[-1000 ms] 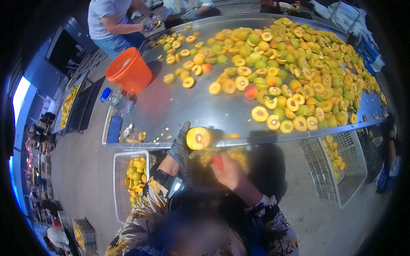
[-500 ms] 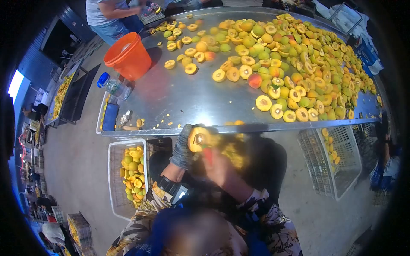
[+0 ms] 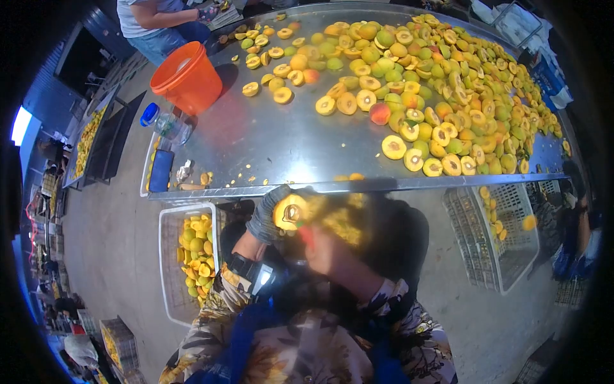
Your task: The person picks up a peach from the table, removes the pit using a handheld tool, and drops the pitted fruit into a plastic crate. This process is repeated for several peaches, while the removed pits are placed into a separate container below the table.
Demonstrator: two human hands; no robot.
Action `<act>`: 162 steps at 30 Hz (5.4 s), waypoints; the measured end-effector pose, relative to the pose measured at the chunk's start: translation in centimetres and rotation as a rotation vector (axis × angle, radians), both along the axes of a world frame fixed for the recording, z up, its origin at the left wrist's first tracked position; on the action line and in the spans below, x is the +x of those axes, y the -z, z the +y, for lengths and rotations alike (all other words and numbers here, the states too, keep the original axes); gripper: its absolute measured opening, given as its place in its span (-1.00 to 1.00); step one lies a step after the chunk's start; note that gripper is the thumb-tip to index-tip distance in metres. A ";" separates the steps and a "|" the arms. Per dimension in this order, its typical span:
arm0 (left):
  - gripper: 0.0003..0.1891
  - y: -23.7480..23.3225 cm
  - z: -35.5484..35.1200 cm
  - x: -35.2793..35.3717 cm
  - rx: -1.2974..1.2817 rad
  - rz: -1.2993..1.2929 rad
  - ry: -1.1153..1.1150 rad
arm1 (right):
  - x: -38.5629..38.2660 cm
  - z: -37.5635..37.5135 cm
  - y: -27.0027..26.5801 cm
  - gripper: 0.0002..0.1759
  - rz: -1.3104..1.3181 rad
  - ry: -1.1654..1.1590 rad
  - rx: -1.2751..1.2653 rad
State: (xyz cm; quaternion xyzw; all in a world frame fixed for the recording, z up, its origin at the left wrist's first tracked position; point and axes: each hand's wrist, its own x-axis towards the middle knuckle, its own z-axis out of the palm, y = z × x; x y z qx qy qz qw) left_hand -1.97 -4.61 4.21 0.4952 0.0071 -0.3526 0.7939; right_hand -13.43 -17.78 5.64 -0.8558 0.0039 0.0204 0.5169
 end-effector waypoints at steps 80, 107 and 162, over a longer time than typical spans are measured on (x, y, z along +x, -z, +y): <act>-0.66 0.1 -0.2 0.2 -0.262 -0.053 0.108 | 1.3 -0.1 -1.2 -0.81 0.923 -0.276 1.009; -0.71 1.3 6.5 3.0 -0.115 0.139 -0.771 | 0.6 1.4 6.3 -0.79 0.389 -0.420 0.743; -0.23 -1.5 -2.5 1.1 -0.139 0.125 -0.019 | 3.4 -2.7 0.1 -0.49 0.006 0.231 0.135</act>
